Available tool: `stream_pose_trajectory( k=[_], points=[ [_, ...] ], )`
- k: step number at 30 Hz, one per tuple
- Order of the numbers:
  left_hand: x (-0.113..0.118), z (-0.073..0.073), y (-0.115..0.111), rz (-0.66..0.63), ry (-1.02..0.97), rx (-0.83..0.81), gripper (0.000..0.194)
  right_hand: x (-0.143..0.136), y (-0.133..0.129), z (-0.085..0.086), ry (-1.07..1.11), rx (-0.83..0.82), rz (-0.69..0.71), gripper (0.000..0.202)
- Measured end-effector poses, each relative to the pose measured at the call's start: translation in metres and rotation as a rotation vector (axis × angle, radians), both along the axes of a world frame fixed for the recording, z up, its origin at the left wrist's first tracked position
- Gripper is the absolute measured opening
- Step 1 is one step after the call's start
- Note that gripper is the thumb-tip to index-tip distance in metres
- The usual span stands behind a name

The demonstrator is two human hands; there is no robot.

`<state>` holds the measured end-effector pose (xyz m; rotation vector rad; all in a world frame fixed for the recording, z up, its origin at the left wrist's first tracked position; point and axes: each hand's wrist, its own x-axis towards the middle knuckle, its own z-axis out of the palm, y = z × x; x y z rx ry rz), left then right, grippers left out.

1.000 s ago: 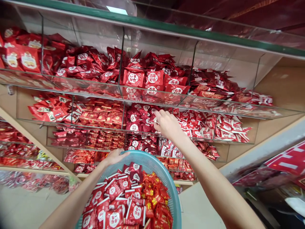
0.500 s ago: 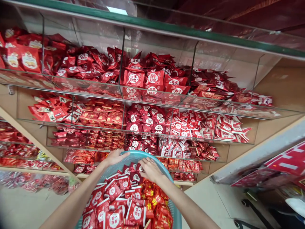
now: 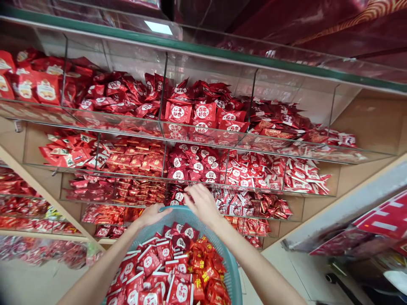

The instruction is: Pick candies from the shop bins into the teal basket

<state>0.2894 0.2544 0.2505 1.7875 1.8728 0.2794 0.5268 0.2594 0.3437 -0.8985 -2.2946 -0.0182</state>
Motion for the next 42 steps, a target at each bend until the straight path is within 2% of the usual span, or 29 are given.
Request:
stream_pose_trajectory(
  k=[2, 5, 8, 12, 17, 21, 24, 27, 30, 33, 36, 38, 42],
  points=[
    [0.000, 0.001, -0.001, -0.012, 0.005, 0.007, 0.059, 0.004, 0.019, 0.025, 0.029, 0.069, -0.056, 0.019],
    [-0.001, 0.000, -0.001, -0.022, 0.017, 0.010, 0.057, 0.011, 0.051, 0.047, -0.015, 0.071, -0.179, 0.014],
    [-0.002, -0.001, 0.000, -0.033, 0.035, 0.013, 0.057, 0.016, 0.075, 0.054, -0.083, -0.004, -0.227, 0.018],
    [-0.002, -0.001, 0.000, -0.042, 0.041, 0.011, 0.058, 0.018, 0.087, 0.058, -0.152, -0.078, -0.213, 0.021],
    [0.000, 0.000, 0.000, -0.023, 0.040, -0.002, 0.060, 0.020, 0.090, 0.056, -0.146, -0.074, -0.166, 0.021],
    [0.001, 0.003, 0.000, -0.024, 0.032, -0.002, 0.059, 0.027, 0.087, 0.053, -0.043, -0.029, -0.135, 0.020],
    [0.000, 0.003, 0.000, -0.023, 0.026, 0.003, 0.058, 0.032, 0.069, 0.056, 0.075, 0.020, -0.098, 0.019],
    [0.000, 0.001, 0.000, -0.019, 0.013, -0.010, 0.058, 0.030, 0.036, 0.054, 0.185, 0.045, -0.055, 0.020],
    [0.000, 0.001, 0.001, -0.012, -0.027, -0.024, 0.064, 0.019, 0.002, 0.030, 0.193, -0.029, 0.009, 0.018],
    [0.002, 0.004, 0.000, 0.023, -0.072, -0.030, 0.076, 0.004, -0.020, -0.017, 0.042, -0.232, 0.076, 0.016],
    [0.003, 0.007, -0.001, 0.046, -0.090, -0.023, 0.080, -0.009, -0.024, -0.066, -0.183, -0.405, 0.110, 0.017],
    [0.003, 0.007, -0.002, 0.046, -0.082, -0.011, 0.080, -0.017, -0.021, -0.090, -0.307, -0.438, 0.124, 0.017],
    [0.002, 0.006, -0.003, 0.061, -0.092, -0.008, 0.080, -0.033, -0.014, -0.115, -0.414, -0.419, 0.118, 0.019]
  ],
)
